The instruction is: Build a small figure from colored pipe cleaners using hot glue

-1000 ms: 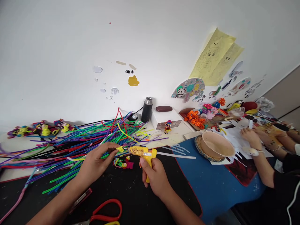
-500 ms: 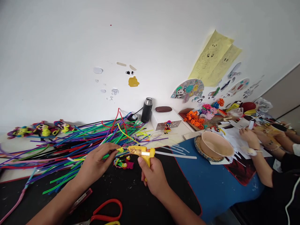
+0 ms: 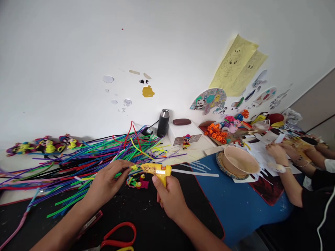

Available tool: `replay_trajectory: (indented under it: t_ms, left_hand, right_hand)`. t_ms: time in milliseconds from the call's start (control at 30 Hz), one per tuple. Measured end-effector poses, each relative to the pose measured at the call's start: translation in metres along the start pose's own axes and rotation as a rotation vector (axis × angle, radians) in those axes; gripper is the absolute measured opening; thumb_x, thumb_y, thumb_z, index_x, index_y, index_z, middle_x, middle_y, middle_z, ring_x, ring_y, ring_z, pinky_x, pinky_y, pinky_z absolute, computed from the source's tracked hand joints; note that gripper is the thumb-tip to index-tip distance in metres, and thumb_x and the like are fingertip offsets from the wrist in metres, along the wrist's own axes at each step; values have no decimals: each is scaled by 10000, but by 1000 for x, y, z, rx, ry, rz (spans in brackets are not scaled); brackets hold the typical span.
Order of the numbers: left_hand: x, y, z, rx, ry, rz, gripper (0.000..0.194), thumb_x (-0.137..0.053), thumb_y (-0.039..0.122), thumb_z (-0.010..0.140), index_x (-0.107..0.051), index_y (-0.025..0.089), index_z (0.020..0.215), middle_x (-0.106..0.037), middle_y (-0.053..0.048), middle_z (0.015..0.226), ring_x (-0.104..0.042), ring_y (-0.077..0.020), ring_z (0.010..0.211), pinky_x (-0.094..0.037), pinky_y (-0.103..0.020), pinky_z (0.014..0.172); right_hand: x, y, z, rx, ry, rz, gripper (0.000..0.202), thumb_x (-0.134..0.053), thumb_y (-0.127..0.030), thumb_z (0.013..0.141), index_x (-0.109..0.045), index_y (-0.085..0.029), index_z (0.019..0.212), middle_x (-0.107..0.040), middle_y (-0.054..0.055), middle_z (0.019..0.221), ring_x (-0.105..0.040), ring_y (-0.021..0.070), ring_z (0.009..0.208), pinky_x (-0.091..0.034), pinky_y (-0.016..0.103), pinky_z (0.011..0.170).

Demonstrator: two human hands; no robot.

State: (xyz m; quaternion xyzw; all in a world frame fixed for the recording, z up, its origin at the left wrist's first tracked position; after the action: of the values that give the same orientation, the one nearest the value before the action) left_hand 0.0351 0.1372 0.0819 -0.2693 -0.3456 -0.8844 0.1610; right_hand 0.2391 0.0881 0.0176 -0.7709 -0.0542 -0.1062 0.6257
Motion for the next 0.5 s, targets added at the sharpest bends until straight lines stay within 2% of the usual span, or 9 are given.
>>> replay_trajectory:
  t_ms: [200,500]
  left_hand:
    - [3,6,1,-41,18,0,146,-580,200,1026,-710,229,1086,-798,-60,1003,-775,-201,907,-605,-286,822]
    - [0,-3,0,25,0,-17,177,-568,267,1034,-730,239,1099,-804,-78,1031,-778,-222,920,-620,-323,837]
  right_hand:
    - [2,2,1,-13,23,-21,753,-572,-940,771,-483,-239,511,-479,-3,400,-422,108,328,-284,245,361]
    - [1,2,0,51,15,-64,763,-537,-914,831,-499,-238,480,-447,-3,382,-420,113,337,-286,257,378]
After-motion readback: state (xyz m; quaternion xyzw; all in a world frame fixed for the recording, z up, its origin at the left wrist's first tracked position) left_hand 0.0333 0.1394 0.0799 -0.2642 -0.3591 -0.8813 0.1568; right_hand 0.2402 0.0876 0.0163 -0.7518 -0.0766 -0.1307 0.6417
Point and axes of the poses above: each hand's wrist, its own z-axis towards the middle knuckle, its own x-axis out of the back of the hand, y = z × x, the point moved 10 cm from there along z, towards the middle knuckle
